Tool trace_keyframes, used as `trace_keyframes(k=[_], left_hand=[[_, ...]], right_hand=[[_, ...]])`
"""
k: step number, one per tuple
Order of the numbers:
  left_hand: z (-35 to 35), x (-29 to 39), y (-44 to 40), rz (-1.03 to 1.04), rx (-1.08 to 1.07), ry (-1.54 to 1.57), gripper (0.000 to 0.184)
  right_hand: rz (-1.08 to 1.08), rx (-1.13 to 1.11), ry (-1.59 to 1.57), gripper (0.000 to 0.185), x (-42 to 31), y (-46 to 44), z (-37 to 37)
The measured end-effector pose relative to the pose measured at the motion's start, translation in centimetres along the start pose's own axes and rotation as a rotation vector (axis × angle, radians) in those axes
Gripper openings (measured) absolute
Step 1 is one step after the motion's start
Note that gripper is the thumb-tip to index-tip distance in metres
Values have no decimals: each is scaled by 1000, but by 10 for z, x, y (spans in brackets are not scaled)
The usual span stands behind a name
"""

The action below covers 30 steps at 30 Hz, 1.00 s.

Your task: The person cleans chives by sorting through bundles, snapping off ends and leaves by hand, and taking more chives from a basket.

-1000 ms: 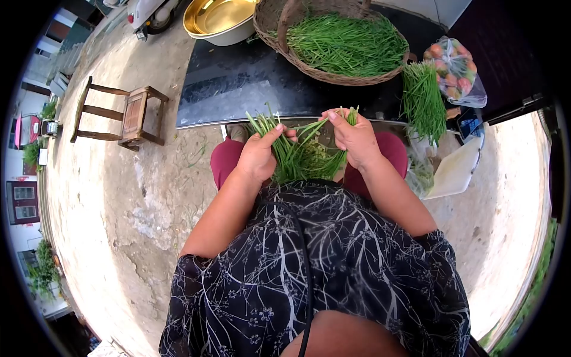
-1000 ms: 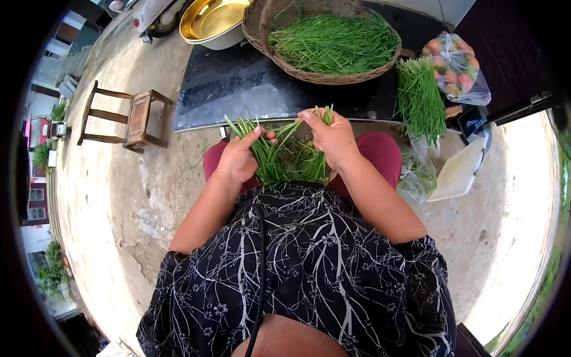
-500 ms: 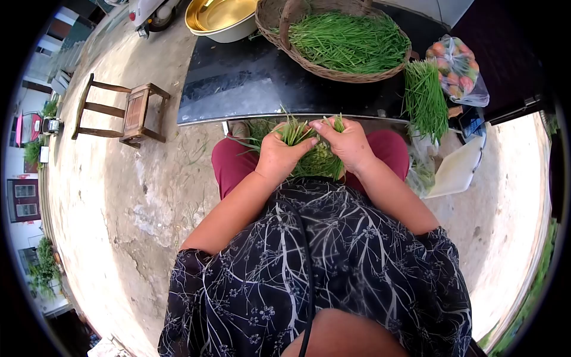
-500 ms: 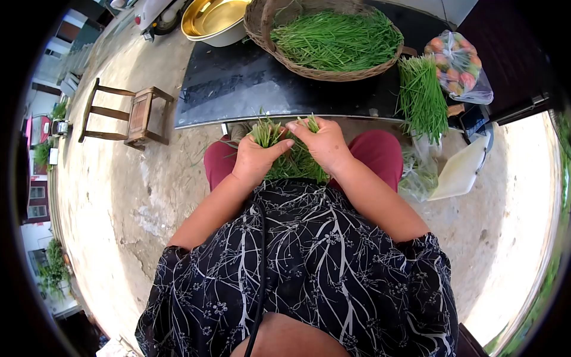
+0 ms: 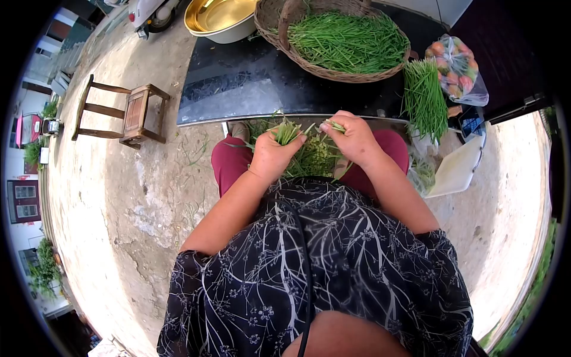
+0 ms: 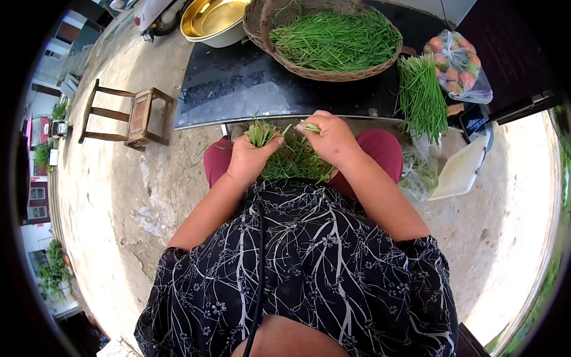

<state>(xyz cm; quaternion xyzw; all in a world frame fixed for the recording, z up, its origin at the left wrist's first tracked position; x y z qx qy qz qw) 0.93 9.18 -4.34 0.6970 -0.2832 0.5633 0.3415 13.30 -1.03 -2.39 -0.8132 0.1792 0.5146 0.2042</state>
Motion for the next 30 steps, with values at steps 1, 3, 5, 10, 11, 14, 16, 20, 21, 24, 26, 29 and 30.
trace_keyframes(k=[1,3,5,10,11,14,16,20,21,24,26,29,30], left_hand=[[-3,-2,0,-23,18,5,11],[-6,-5,0,-103,36,91,9],[-2,-9,0,-167,26,234,7],[9,-11,1,-226,-93,307,10],[14,-11,2,-221,-135,336,11],[17,-8,3,-232,-152,326,15],[15,-9,4,-239,-142,313,17],[7,-26,5,-339,-131,290,18],[7,-29,5,-353,-148,295,18],[5,-33,4,-348,-148,247,14],[5,-34,4,-352,-148,246,15],[4,-34,1,-345,-139,265,13],[4,-34,1,-335,-131,284,12]], right_hand=[[39,39,89,16,2,0,-8],[70,75,246,19,7,0,-17],[65,118,263,20,3,2,-18],[25,46,-61,23,-9,2,9],[148,17,-335,24,-1,3,19],[255,14,-654,24,7,3,25],[450,194,-798,21,22,6,2],[332,410,-952,21,36,1,-44],[319,442,-965,21,37,1,-52],[292,484,-979,21,41,2,-69],[264,527,-1073,21,42,4,-74],[190,509,-1118,21,32,4,-71],[143,513,-1130,20,26,5,-70]])
Point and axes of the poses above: each hand's wrist, its own y-axis away from the middle knuckle, its own z-axis out of the palm, x = y × z, the point moved 8 cm from there along -y, towards the middle knuckle, and after that the axes turned 1 degree about -y, right-handed, at the moved point
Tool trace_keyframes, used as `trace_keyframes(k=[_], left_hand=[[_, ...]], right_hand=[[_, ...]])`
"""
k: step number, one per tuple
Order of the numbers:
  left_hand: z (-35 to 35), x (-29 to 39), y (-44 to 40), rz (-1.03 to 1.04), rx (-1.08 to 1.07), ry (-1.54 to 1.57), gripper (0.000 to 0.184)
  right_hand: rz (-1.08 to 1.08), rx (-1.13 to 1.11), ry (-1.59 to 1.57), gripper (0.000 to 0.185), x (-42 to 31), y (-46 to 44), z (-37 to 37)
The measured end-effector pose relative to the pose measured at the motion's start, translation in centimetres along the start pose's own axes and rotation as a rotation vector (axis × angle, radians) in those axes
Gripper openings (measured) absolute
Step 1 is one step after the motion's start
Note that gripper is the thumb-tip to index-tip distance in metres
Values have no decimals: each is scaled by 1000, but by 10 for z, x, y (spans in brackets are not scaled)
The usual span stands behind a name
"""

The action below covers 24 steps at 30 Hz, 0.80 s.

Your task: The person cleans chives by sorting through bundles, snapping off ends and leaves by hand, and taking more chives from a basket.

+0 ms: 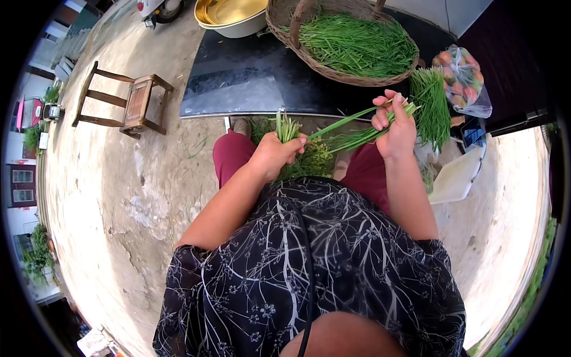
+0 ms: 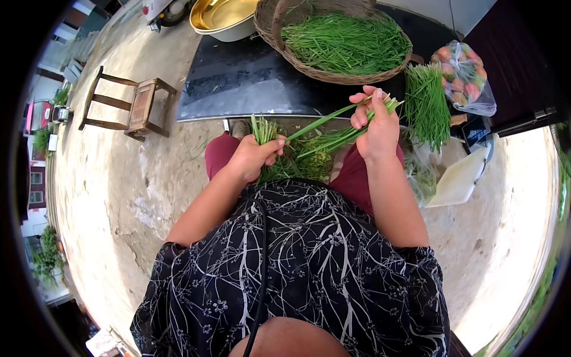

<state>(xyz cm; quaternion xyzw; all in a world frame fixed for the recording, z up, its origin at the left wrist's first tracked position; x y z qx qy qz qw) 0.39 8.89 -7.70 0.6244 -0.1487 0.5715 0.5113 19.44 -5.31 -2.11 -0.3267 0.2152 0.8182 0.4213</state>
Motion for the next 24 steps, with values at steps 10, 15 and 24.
trace_keyframes(k=[10,15,24], left_hand=[[-24,-6,-7,-25,98,432,16],[2,8,-1,77,-62,287,26],[33,10,10,109,-221,110,13]], right_hand=[[-261,-397,341,19,-24,42,65],[174,-495,631,16,34,42,71],[235,-349,611,12,76,50,68]])
Point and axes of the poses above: each hand's wrist, its own y-axis away from the middle knuckle, its own z-axis out of the palm, x = y × z, the point moved 8 cm from there along -y, towards the middle knuckle, and after that the axes turned 1 degree about -y, right-handed, at the moved point
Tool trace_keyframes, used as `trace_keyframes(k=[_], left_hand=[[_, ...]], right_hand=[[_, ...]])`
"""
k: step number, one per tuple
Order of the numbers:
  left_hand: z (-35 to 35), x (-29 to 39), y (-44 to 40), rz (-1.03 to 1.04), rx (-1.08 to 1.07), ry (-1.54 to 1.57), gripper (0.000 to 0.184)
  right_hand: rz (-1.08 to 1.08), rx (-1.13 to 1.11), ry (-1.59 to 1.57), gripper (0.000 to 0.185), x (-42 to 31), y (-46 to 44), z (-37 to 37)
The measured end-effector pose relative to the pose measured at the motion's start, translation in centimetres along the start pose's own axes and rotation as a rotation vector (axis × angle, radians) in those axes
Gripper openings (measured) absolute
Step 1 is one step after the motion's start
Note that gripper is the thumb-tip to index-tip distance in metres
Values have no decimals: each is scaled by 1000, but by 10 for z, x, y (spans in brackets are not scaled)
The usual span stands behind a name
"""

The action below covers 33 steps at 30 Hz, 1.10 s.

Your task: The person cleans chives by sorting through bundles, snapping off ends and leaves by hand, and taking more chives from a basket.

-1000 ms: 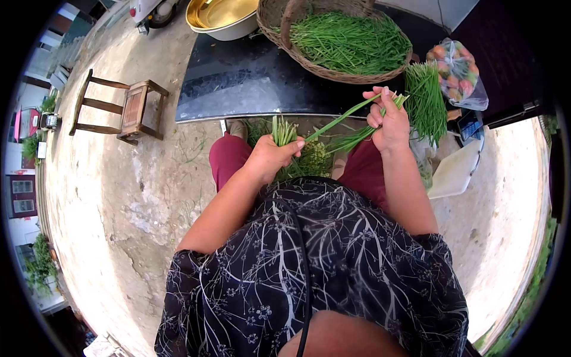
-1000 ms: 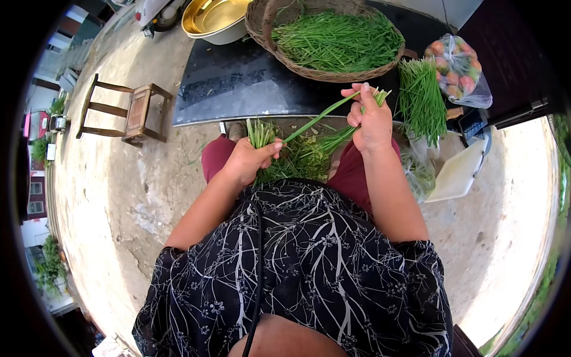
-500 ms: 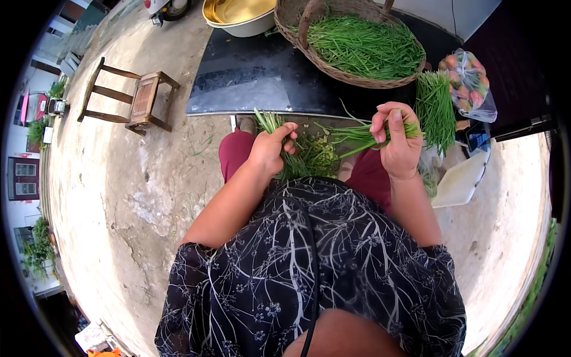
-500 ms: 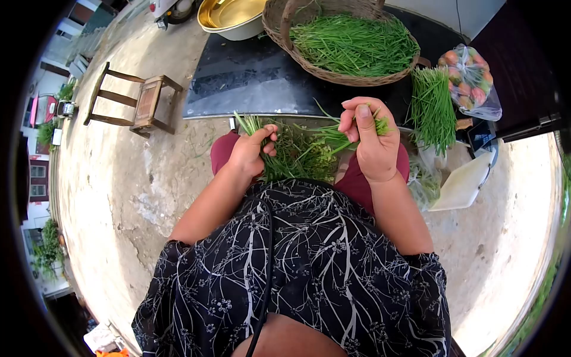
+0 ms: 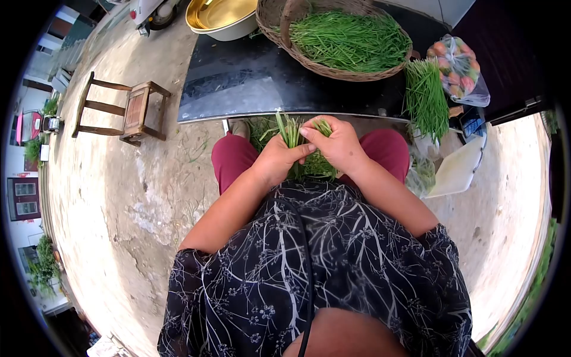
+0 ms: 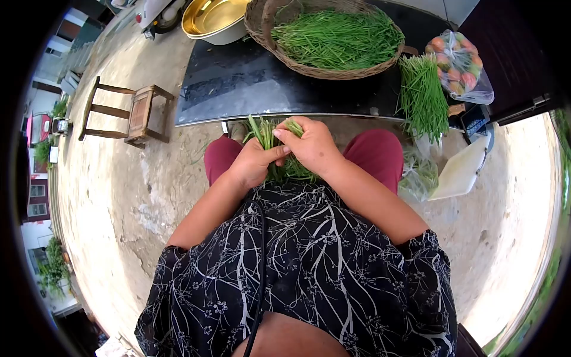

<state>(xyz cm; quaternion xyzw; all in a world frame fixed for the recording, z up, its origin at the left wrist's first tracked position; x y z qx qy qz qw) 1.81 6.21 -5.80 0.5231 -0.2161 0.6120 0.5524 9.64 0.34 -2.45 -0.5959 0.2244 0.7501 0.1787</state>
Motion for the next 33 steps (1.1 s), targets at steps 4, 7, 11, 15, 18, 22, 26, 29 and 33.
trace_keyframes(k=[4,7,11,15,18,22,26,29,33], left_hand=[[-7,2,3,-39,72,119,15],[-4,0,1,-10,39,31,17],[-1,1,0,-4,46,-18,18],[-15,3,2,-54,81,57,20],[-22,-1,2,-86,70,47,19],[-32,3,0,-45,116,68,12],[-53,-2,-3,-44,315,-99,12],[-89,-5,1,-10,577,31,10],[-97,12,10,118,739,21,12]], right_hand=[[42,-4,-109,14,10,-3,-8],[52,-27,-91,15,10,0,-3],[86,6,-76,17,10,1,-7],[93,236,-270,10,4,-2,-42],[74,318,-357,11,1,-6,-71],[-19,377,-432,11,-2,-8,-97],[-74,392,-550,10,-6,-8,-110],[-44,378,-494,10,-5,-8,-114],[80,245,-261,10,4,-10,-97]])
Point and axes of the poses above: each hand's wrist, its own y-axis away from the middle knuckle, its own z-axis out of the palm, x = y × z, the point moved 8 cm from there along -y, towards the middle knuckle, and after that the axes turned 1 degree about -y, right-handed, at the moved point
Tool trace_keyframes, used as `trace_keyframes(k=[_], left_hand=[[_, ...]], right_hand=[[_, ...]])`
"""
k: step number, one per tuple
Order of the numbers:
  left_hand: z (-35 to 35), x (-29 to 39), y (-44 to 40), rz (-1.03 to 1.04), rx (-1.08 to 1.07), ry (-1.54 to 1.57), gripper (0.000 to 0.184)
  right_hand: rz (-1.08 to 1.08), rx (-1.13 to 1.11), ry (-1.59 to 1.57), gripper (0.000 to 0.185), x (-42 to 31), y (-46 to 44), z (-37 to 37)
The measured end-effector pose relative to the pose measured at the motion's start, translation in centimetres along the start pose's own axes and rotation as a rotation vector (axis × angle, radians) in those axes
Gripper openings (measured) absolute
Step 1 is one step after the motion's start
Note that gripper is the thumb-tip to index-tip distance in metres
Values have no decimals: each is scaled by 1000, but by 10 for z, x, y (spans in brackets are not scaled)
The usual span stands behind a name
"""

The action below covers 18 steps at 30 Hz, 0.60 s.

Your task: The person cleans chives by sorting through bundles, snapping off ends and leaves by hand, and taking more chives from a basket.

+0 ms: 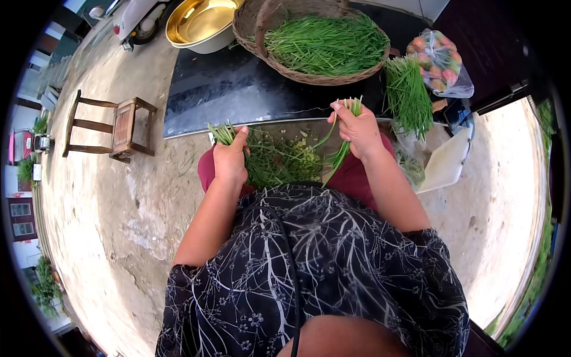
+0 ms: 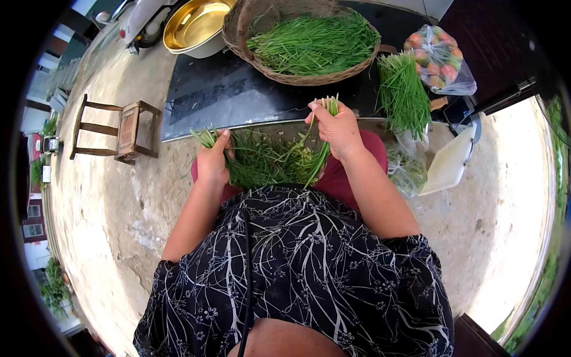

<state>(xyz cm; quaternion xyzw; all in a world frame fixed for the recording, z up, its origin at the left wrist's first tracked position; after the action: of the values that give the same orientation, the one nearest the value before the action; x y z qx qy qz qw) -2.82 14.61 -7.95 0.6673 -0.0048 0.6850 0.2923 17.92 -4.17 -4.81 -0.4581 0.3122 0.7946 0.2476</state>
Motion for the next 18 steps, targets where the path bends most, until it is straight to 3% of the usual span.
trace_keyframes(k=[3,5,7,9,11,18], left_hand=[[38,22,23,134,-268,-44,21],[58,25,39,113,-369,-113,21],[70,22,49,73,-425,-219,21],[76,17,50,32,-466,-184,21],[84,7,49,-38,-566,-92,20],[87,7,51,-32,-564,-243,11]], right_hand=[[74,-72,132,13,10,11,24],[88,-119,202,16,20,14,39],[-93,-196,307,16,19,16,53],[-27,-234,385,17,23,20,57],[-135,-274,349,20,16,25,66],[-172,-377,599,31,6,25,65]])
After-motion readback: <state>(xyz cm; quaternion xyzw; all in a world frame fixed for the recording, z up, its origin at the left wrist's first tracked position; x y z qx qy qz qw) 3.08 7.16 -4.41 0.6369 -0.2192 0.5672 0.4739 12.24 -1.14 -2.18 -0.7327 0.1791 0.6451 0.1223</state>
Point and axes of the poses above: each hand's wrist, its own y-axis away from the middle knuckle, its own z-axis out of the palm, x = y × z, the point moved 8 cm from there along -y, towards the middle knuckle, and after that the axes turned 1 degree about -y, right-handed, at the moved point
